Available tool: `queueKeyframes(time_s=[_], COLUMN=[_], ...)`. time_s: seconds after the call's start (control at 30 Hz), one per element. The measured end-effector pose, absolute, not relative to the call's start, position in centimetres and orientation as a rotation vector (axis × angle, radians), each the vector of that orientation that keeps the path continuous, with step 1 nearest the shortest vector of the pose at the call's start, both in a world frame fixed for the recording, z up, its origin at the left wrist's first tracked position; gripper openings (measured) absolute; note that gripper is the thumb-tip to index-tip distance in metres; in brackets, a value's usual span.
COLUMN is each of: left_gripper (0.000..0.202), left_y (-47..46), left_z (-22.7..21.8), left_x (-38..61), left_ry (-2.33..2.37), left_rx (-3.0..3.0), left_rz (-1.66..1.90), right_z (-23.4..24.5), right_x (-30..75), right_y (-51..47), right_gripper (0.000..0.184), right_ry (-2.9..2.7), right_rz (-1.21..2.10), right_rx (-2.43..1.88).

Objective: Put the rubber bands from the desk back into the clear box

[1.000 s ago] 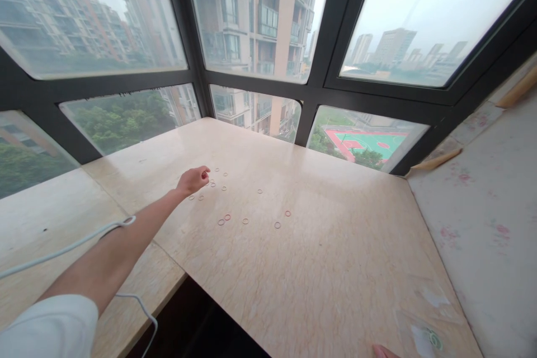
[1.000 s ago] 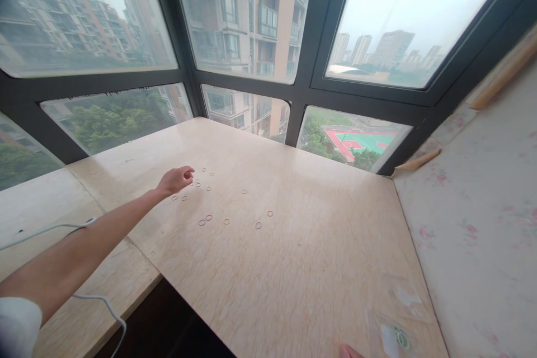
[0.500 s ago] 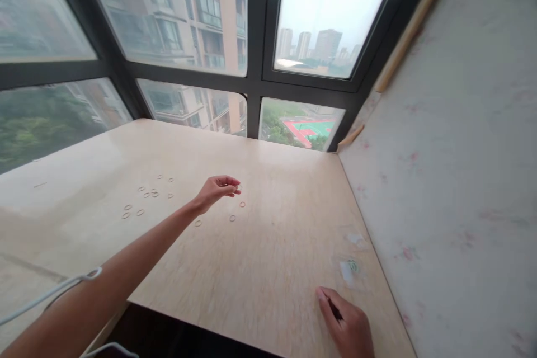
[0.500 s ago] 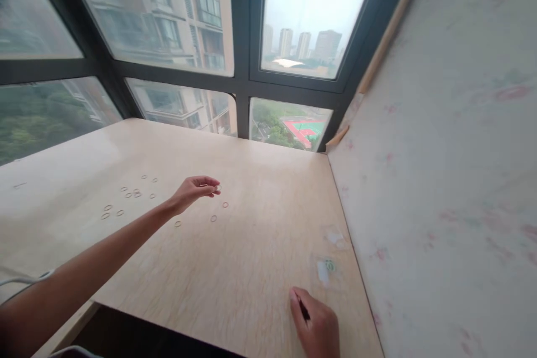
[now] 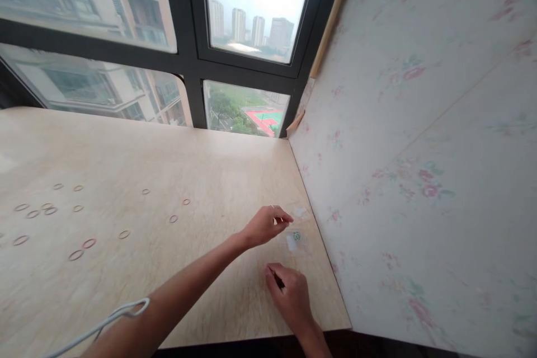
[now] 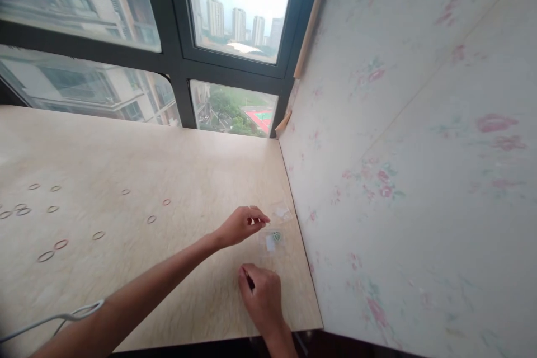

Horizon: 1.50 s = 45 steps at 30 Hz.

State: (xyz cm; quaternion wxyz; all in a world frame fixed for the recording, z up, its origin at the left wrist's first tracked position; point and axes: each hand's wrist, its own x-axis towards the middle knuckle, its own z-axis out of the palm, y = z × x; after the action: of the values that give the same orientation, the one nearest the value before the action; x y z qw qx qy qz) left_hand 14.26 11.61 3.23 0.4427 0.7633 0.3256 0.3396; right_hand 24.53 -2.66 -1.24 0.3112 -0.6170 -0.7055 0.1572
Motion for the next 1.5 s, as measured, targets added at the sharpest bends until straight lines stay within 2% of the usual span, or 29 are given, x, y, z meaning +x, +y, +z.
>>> queueKeyframes(time_s=[0.23,0.47,0.9,1.17,1.5], left_gripper=[0.021,0.019,0.013,0.025,0.021], left_y=[10.5,10.6,9.2,6.8,5.0], left_z=[2.4,2.2,1.4,-1.3,-2.4], left_x=[16.8,17.7,11.6,5.4,4.3], left_ry=[0.793,0.91,1.144,1.339,1.219], left_rx=[2.248,2.254,1.922,1.733,1.675], left_rz=[0.684,0.59,0.988,1.132,1.145], right_z=[-1.3,-1.7,-1.6,-1.4,4.4], right_x=[24.6,24.8,24.7,24.5,13.2], right_y=[-2.6,-2.6,-2.8,-2.9,2.0], right_gripper=[0.032,0.03,0.034,0.034,0.028], right_ry=[-1.858,-1.843,-1.845,-1.64,-1.755], right_rz=[0.43,0.45,0.446,0.634,0.681], right_rx=[-1.593,-1.578,-1.615,-1.554,-1.165])
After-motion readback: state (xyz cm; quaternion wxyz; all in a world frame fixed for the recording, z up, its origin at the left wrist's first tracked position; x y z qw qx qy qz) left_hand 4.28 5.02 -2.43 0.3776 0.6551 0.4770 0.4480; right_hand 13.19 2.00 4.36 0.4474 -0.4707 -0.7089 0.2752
